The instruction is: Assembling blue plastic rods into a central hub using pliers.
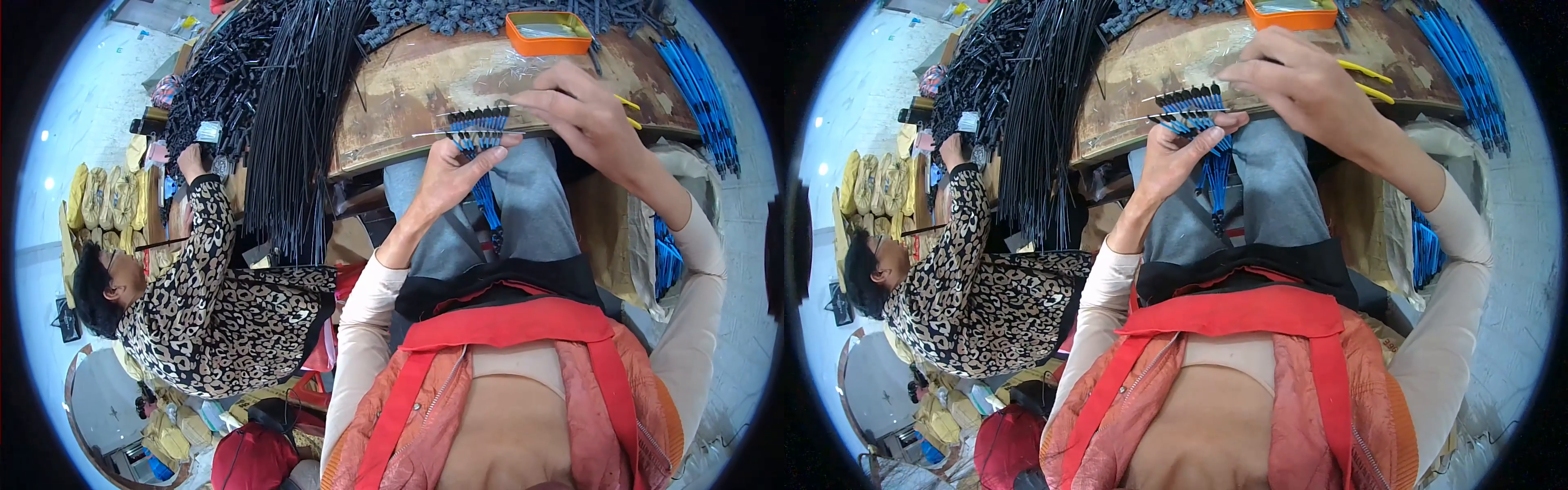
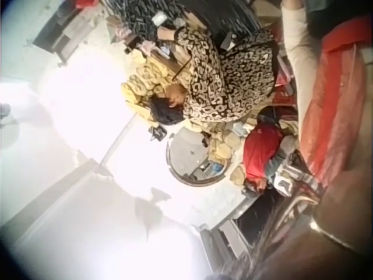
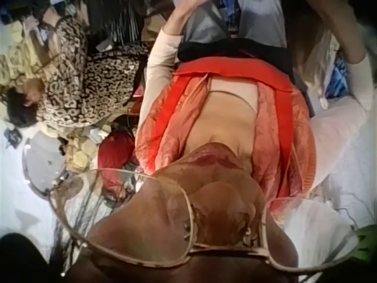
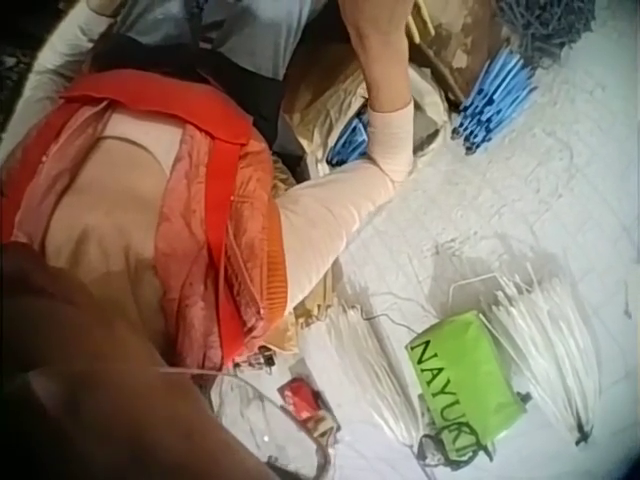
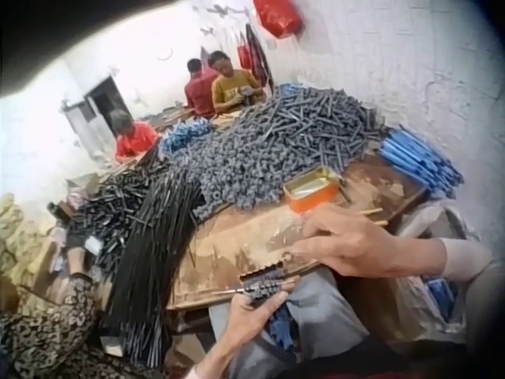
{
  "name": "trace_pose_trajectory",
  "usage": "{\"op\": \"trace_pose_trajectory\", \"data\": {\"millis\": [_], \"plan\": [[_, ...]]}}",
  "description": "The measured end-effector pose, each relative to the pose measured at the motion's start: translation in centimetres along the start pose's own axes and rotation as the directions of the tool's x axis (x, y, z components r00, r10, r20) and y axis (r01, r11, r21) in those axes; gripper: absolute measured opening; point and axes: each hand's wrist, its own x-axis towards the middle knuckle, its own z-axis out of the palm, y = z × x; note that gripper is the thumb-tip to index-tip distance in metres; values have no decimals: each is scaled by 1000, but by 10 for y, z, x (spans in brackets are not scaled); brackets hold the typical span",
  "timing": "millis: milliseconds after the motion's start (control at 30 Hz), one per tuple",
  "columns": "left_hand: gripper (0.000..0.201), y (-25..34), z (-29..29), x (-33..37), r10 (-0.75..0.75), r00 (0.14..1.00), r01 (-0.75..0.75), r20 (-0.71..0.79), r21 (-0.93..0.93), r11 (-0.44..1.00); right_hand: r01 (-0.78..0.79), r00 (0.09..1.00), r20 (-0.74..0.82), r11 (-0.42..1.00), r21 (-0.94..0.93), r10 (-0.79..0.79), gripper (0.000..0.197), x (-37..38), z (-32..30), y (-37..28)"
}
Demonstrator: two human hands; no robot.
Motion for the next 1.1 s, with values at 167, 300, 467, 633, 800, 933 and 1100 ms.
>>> {"op": "trace_pose_trajectory", "data": {"millis": [167,300,467,633,800,933,1100], "plan": [[20,15,11,-7,2,998,1,-64,36,999,-64,994,-87,995,82,71,27,14,8,1],[20,82,35,-13,40,991,-35,-126,47,998,-397,897,107,674,623,429,47,23,17,40],[25,149,31,15,81,980,-85,-184,-14,996,-409,793,522,-361,838,314,82,-7,124,12],[38,156,14,31,10,964,-36,-267,-92,995,-423,841,509,-367,829,182,82,-23,109,-42],[21,123,21,-31,162,980,-156,-117,59,986,-415,872,462,-255,873,164,80,-48,134,-54],[15,117,34,-67,311,950,-303,25,310,901,-579,799,526,135,804,291,82,-60,117,-60],[14,89,18,-71,179,972,-170,-152,67,983,-537,819,502,65,841,278,82,-62,136,-66]]}}
